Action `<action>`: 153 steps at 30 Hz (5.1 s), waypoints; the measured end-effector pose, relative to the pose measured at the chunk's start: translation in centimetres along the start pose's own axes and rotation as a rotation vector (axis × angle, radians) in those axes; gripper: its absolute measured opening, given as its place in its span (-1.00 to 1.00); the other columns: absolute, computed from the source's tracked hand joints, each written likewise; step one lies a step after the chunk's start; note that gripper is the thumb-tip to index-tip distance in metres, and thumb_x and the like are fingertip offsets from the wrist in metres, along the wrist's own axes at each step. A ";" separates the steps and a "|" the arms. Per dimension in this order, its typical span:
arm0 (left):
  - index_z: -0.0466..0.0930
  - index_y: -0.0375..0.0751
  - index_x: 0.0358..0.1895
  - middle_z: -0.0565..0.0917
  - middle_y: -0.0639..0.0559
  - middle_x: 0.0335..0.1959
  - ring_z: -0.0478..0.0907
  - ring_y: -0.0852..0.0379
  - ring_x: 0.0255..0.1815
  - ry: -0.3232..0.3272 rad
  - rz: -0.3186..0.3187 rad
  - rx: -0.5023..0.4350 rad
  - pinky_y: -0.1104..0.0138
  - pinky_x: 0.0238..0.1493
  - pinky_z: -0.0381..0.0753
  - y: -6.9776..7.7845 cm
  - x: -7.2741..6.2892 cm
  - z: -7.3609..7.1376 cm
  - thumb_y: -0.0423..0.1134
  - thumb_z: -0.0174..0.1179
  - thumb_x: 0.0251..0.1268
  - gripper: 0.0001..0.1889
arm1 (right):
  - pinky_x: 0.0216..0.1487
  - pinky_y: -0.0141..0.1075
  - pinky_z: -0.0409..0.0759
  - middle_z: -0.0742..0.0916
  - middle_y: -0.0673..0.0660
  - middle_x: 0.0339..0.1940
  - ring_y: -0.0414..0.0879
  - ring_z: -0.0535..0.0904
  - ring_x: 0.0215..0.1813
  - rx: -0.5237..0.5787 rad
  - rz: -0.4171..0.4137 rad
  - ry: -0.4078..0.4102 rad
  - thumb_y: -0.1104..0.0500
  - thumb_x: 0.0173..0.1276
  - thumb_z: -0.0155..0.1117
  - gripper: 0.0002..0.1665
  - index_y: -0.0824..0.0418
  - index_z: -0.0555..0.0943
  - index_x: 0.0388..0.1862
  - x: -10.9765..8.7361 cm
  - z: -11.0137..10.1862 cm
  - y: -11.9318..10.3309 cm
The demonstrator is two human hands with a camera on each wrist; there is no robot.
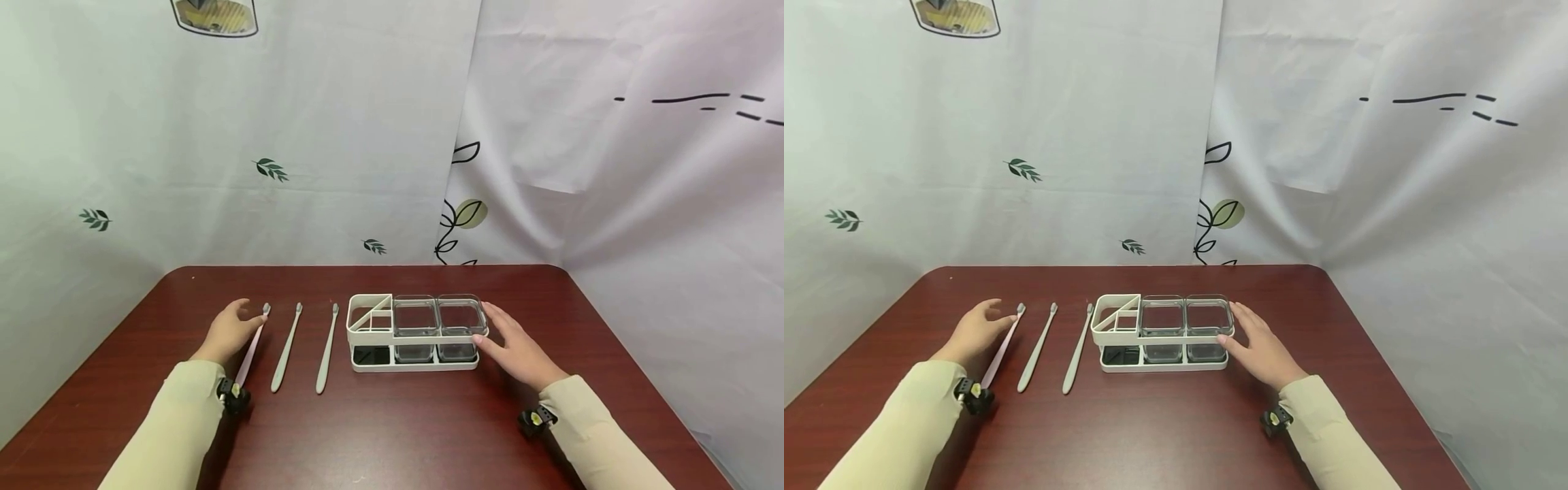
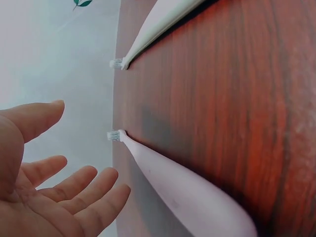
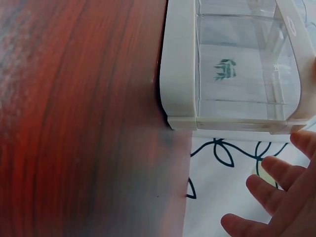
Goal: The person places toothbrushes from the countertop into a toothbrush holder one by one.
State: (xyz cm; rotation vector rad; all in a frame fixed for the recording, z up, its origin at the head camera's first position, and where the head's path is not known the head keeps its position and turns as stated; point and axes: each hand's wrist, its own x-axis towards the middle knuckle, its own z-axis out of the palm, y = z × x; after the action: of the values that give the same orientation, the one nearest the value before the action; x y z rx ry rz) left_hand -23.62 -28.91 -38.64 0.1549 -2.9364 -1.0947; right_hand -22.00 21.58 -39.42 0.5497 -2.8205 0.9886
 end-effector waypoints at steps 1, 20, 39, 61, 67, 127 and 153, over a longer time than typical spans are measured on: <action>-0.05 -0.60 0.41 0.21 -0.64 0.27 0.23 -0.53 0.25 0.006 -0.001 -0.004 -0.23 0.14 0.37 -0.1 0.1 0.0 -0.13 0.04 0.43 -0.26 | 0.36 0.25 0.16 0.25 0.29 0.50 0.24 0.09 0.49 0.004 0.001 0.001 -0.17 0.39 0.16 -0.11 0.24 0.14 0.52 0.0 0.0 0.0; 0.07 -0.60 0.37 0.33 -0.61 0.19 0.44 -0.41 0.11 -0.014 -0.057 -0.191 0.02 -0.05 0.62 -0.9 1.3 -0.3 -0.32 0.11 0.39 -0.37 | 0.31 0.25 0.26 0.29 0.24 0.46 0.25 0.20 0.44 0.133 0.014 -0.016 -0.14 0.40 0.18 -0.17 0.13 0.14 0.50 0.1 0.3 0.6; 0.21 -0.63 0.29 0.45 -0.55 0.05 0.58 -0.22 -0.08 -0.042 -0.067 -0.207 0.14 -0.17 0.68 -1.9 2.6 0.1 -0.42 0.15 0.33 -0.45 | 0.32 0.26 0.23 0.31 0.24 0.45 0.22 0.19 0.45 0.130 0.029 -0.020 -0.15 0.40 0.16 -0.18 0.11 0.13 0.50 0.1 0.3 0.5; 0.30 -0.67 0.18 0.54 -0.42 -0.15 0.57 -0.21 -0.14 -0.040 -0.103 -0.180 0.06 -0.16 0.67 -1.8 3.3 0.5 -0.50 0.14 0.28 -0.56 | 0.32 0.25 0.24 0.30 0.27 0.45 0.26 0.20 0.44 0.149 0.047 -0.023 -0.15 0.39 0.18 -0.15 0.13 0.12 0.51 0.2 0.5 0.5; 0.32 -0.65 0.16 0.51 -0.43 -0.12 0.56 -0.23 -0.13 -0.046 -0.102 -0.159 0.02 -0.11 0.65 -1.7 3.3 0.5 -0.50 0.14 0.28 -0.57 | 0.31 0.25 0.26 0.31 0.27 0.45 0.26 0.23 0.43 0.135 0.069 -0.022 -0.17 0.38 0.18 -0.15 0.10 0.11 0.51 0.1 0.5 0.5; 0.40 -0.63 0.11 0.53 -0.49 -0.03 0.60 -0.05 -0.21 0.035 -0.077 -0.267 0.13 -0.19 0.68 1.0 3.2 -0.4 -0.44 0.11 0.25 -0.60 | 0.30 0.25 0.27 0.31 0.26 0.45 0.26 0.28 0.41 0.161 0.115 -0.030 -0.20 0.39 0.14 -0.15 0.03 0.08 0.52 -0.2 0.6 0.3; 0.41 -0.48 0.16 0.60 0.09 -0.34 0.55 0.37 -0.41 0.122 0.071 -0.462 0.30 -0.23 0.68 7.7 2.0 -0.8 -0.43 0.16 0.25 -0.59 | 0.34 0.16 0.26 0.38 0.31 0.41 0.19 0.28 0.43 0.339 0.067 -0.008 -0.05 0.42 0.18 -0.20 0.08 0.09 0.50 -0.1 1.3 0.4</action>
State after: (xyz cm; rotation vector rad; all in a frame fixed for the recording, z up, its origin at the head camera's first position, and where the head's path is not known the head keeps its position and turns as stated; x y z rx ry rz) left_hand -26.32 -23.88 -33.10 0.1065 -2.4817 -1.6423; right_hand -22.02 21.07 -40.73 0.4919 -2.7061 1.4945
